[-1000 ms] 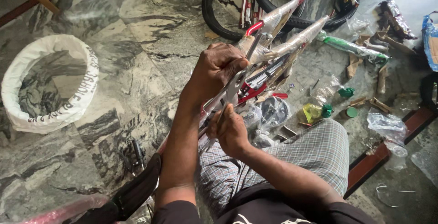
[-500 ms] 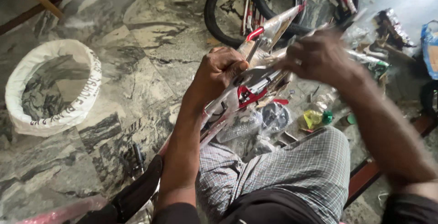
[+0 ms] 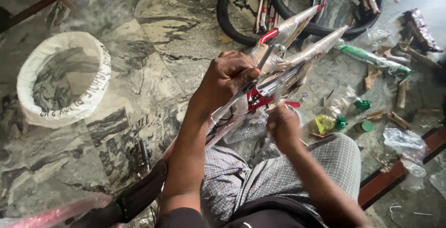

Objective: The person assembles a red bicycle frame, using a wrench to tighten bolts on the handlebar stem and installing a black plastic cap. The person works on the floor surrounded by bicycle parts and packaging.

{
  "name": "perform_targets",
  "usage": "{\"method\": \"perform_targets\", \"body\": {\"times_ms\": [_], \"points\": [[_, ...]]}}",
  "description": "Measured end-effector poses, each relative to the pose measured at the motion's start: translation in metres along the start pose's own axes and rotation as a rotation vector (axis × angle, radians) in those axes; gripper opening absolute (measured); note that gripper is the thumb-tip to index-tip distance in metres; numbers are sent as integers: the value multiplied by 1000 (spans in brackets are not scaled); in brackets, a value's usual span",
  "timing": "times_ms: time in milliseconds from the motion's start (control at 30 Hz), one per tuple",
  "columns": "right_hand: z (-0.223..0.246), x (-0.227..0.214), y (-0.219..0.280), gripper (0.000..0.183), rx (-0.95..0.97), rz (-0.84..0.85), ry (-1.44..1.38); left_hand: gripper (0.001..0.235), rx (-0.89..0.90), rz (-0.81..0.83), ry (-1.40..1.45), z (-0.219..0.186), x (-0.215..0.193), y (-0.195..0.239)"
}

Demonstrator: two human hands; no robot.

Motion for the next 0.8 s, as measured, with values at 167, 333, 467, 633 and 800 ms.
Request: {"method": "perform_targets", "body": {"times_ms": [167,333,467,633,800], "points": [[-68,79,52,38,171,173,-527,20,-2,7,6,3,1,0],[-46,121,72,44,153,294,-652,19,10,0,4,1,1,1],[-47,136,82,46,266,294,-737,19,-2,-1,-11,2,0,2],[-70,119,62,47,86,451,-392,21,25,-9,-37,4,1,4],[-26,46,-31,23,-3,297,211,24,4,5,14,11,5,5]]}}
Point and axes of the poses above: each hand's wrist, its own y-axis away from the middle knuckle, its own x-axis out of the palm, z = x × y, the point moved 7 cm from there along -y, towards the middle knuckle, and after that the axes turned 5 degrees about -y, right-handed, at the moved point
